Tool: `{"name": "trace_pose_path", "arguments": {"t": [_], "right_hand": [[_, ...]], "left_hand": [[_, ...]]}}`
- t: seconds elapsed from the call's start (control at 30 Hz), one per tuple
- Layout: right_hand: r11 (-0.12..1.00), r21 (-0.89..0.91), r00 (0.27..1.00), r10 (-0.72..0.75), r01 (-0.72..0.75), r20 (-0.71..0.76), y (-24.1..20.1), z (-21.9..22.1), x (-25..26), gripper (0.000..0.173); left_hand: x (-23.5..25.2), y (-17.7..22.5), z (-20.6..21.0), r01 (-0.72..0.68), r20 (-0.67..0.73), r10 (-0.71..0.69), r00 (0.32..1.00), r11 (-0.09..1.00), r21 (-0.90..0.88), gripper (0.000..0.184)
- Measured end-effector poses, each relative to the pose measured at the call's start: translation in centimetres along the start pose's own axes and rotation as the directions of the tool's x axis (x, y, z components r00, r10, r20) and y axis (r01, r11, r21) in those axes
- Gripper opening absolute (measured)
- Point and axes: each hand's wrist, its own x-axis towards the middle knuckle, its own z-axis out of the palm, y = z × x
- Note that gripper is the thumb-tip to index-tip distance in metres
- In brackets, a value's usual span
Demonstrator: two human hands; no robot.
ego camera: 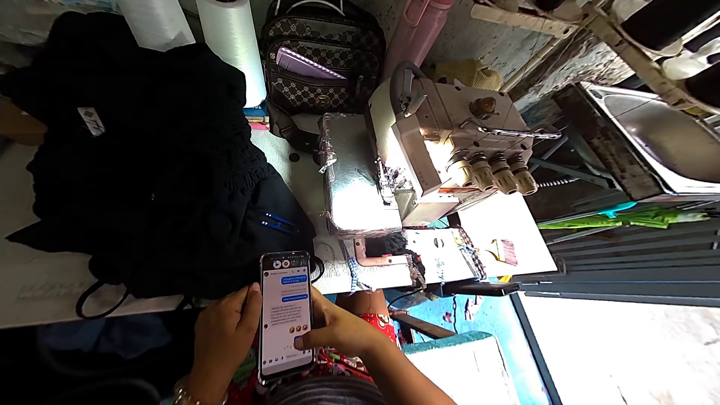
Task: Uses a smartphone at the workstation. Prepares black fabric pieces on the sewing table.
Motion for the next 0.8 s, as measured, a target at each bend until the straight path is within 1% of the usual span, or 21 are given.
{"name": "trace_pose_path", "arguments": {"t": [0.5, 0.8], "right_hand": [[1.000, 0.014, 1.000, -0.002, 0.002, 0.009, 0.14, -0.10, -0.01, 0.072], [1.000, 0.020, 1.000, -0.008, 0.008, 0.009, 0.20, -0.08, 0.03, 0.069]], "left_hand": [[-0.02, -0.09, 0.08, -0.003, -0.004, 0.003, 1.000, 1.000, 0.006, 0.053], [-0.01, -0.13, 0.13, -0.003, -0.007, 0.003, 1.000, 1.000, 0.005, 0.053]]}}
